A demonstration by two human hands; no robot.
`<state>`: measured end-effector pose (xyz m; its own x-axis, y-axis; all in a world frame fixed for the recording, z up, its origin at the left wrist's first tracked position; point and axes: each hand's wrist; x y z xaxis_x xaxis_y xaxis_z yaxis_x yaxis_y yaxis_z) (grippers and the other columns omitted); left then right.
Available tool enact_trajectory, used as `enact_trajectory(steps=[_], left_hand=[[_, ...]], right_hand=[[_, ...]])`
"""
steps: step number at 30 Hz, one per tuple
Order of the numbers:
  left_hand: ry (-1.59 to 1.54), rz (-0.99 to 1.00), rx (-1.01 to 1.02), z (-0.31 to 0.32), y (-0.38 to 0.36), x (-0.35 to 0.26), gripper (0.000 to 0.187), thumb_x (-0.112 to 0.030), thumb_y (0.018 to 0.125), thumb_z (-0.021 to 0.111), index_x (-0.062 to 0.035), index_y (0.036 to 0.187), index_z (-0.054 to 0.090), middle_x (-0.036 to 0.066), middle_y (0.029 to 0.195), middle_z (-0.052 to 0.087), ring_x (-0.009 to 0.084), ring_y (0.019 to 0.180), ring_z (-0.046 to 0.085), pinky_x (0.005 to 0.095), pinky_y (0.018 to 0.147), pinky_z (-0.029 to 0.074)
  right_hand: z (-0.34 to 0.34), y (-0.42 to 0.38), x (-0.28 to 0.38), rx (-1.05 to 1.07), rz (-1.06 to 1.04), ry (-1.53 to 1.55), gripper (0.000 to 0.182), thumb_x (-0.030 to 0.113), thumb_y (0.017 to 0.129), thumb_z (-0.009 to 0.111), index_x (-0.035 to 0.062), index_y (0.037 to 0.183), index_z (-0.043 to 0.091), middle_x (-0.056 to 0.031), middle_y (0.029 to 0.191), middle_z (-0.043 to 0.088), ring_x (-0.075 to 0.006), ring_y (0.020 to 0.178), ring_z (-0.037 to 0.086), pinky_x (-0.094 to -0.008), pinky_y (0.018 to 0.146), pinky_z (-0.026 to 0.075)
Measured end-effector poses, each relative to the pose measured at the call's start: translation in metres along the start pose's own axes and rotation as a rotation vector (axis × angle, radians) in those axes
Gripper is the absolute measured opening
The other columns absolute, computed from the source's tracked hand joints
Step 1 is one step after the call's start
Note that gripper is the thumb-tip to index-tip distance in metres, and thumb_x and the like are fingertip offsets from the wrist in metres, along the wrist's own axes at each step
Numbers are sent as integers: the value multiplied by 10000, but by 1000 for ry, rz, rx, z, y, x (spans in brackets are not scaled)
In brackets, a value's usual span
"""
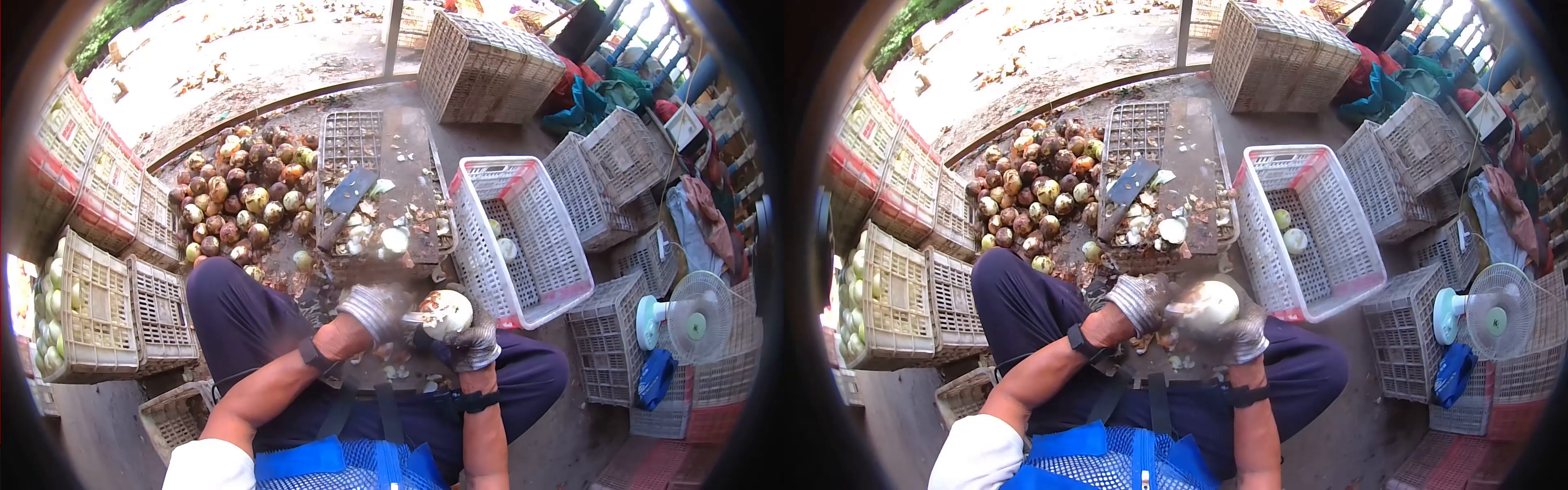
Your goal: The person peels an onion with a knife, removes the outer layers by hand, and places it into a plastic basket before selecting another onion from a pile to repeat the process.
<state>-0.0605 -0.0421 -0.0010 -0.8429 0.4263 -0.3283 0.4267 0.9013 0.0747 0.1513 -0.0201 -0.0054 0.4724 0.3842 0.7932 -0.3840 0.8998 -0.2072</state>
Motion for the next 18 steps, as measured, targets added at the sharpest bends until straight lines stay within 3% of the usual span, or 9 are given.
enact_trajectory(steps=[3, 6, 9, 15, 18], left_hand=[[-51, 67, -88, 10, 0, 8, 371, -266, 771, 608, -65, 1081, 581, 141, 798, 583, 304, 680, 611, 416, 517, 469], [18, 35, -49, 14, 1, 9, 378, -272, 792, 599, -71, 1111, 573, 142, 808, 581, 298, 689, 611, 404, 524, 469], [-17, 82, -251, 23, -2, 11, 425, -300, 825, 578, -91, 1194, 539, 147, 827, 579, 299, 695, 610, 406, 532, 471], [-46, 57, -218, 38, 1, 15, 497, -324, 855, 549, -134, 1307, 467, 179, 864, 581, 312, 711, 613, 425, 551, 479], [-16, 19, -154, 32, -1, 11, 468, -311, 855, 550, -139, 1284, 485, 189, 892, 591, 331, 726, 614, 437, 570, 485]], right_hand=[[-7, 3, -5, 23, -38, -59, 956, 25, 336, 788, -71, 1231, 467, -180, 1072, 611, -290, 953, 626, -394, 877, 528], [-5, 3, -4, 26, -16, -77, 953, 25, 326, 787, -71, 1222, 476, -174, 1065, 615, -284, 950, 626, -393, 879, 527], [1, 1, 1, 21, 24, -53, 955, 29, 323, 790, -71, 1220, 478, -170, 1066, 617, -283, 953, 625, -392, 883, 524], [9, -3, 6, 47, 17, 15, 959, 33, 324, 794, -70, 1223, 477, -168, 1069, 617, -283, 954, 625, -391, 885, 523], [14, -4, 9, 62, 16, 34, 961, 36, 324, 797, -70, 1224, 476, -167, 1071, 617, -283, 955, 625, -390, 886, 522]])
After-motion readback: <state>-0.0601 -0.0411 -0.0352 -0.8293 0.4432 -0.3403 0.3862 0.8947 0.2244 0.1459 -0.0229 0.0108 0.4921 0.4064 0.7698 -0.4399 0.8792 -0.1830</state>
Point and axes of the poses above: each hand's wrist, its own y-axis towards the middle knuckle, its own z-axis out of the palm, x = y × z
